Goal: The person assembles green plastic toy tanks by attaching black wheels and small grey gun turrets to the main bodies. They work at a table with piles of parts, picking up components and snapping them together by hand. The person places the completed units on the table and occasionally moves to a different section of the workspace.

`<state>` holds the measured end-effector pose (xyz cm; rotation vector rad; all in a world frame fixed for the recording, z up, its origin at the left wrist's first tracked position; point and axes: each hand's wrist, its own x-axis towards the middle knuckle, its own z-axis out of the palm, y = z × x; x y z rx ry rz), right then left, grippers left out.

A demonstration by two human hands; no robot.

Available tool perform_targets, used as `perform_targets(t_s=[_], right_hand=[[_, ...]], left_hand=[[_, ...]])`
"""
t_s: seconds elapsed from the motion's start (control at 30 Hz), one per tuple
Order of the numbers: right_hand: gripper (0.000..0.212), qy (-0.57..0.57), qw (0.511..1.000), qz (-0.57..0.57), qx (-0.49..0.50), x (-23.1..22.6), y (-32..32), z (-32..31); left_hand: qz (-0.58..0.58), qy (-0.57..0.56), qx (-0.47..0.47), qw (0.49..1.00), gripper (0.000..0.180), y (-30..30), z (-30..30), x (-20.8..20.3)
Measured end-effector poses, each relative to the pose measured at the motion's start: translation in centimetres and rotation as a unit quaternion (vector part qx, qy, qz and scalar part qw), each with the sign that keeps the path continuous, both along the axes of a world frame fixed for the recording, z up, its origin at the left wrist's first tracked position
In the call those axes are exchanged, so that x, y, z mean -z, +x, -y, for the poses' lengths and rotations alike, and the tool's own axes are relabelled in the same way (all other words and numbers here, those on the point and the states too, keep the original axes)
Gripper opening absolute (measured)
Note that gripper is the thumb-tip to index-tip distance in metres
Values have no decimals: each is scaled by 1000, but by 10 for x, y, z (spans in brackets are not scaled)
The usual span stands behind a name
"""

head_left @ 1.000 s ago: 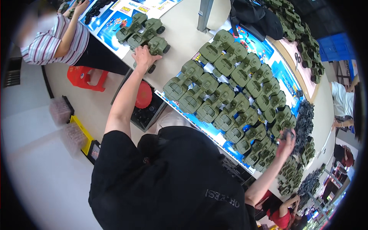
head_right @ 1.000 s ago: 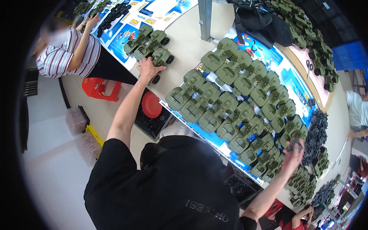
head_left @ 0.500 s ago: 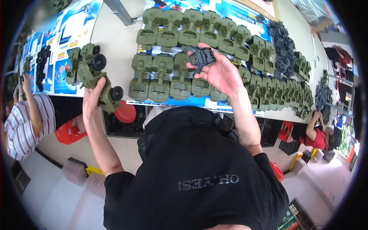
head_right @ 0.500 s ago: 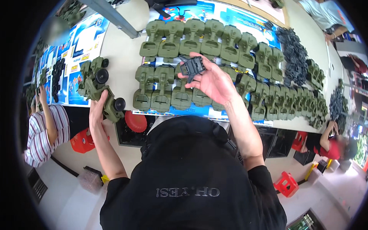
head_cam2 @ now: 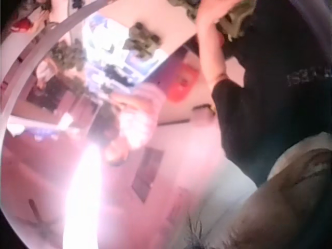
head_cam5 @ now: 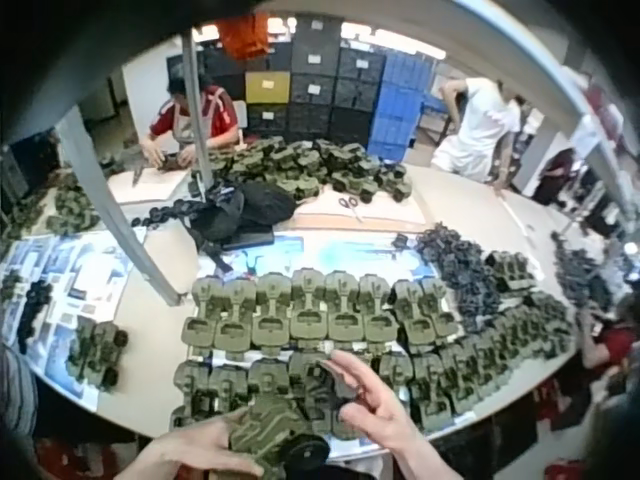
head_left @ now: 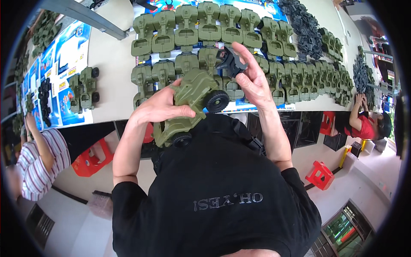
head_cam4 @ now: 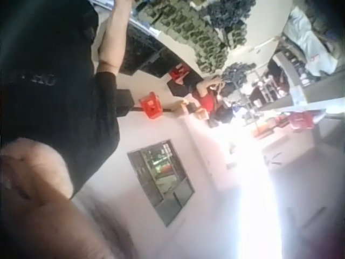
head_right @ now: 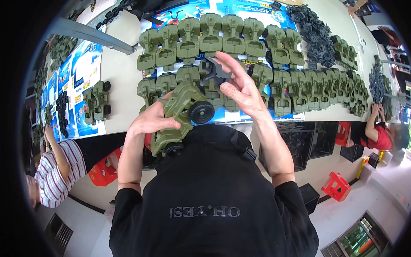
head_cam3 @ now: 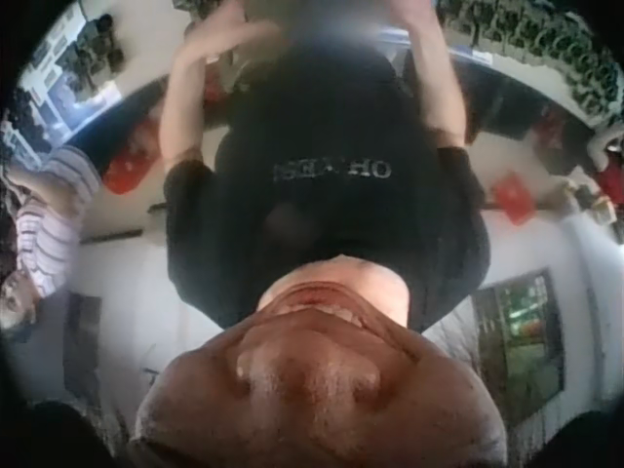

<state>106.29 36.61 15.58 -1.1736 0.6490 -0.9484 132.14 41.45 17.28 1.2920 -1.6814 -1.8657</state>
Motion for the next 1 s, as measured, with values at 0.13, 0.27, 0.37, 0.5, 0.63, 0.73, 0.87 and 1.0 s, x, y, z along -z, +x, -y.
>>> perform_targets(t_s=[0.13,0.27,0.37,0.5,0.63,0.73,0.87,1.0], right_hand=[[54,-22,994,-27,-101,0,-16,-7],[37,-19,987,64,-146,4,-21,-9],[21,2,993,82,-87,19,-18,-13],[49,61,994,43,-76,-2,-5,-23],[64,102,990,5,-96,-1,-3,-23],[67,69,985,-147,-63,-9,-6,-16],[68,171,971,-165,-33,-6,1,-11],[62,192,973,-118,-43,1,1,-12]], left_hand=[[7,-11,22,1000,74,-9,5,3],[54,-30,18,998,86,-21,0,-12],[102,-53,5,993,88,-37,-3,-21],[118,-54,-28,991,89,-43,-6,-25],[143,-59,-22,988,91,-42,-4,-25],[177,-54,6,983,90,-42,-5,-31],[186,-49,29,981,88,-47,-6,-35],[195,-47,38,979,88,-50,-5,-39]])
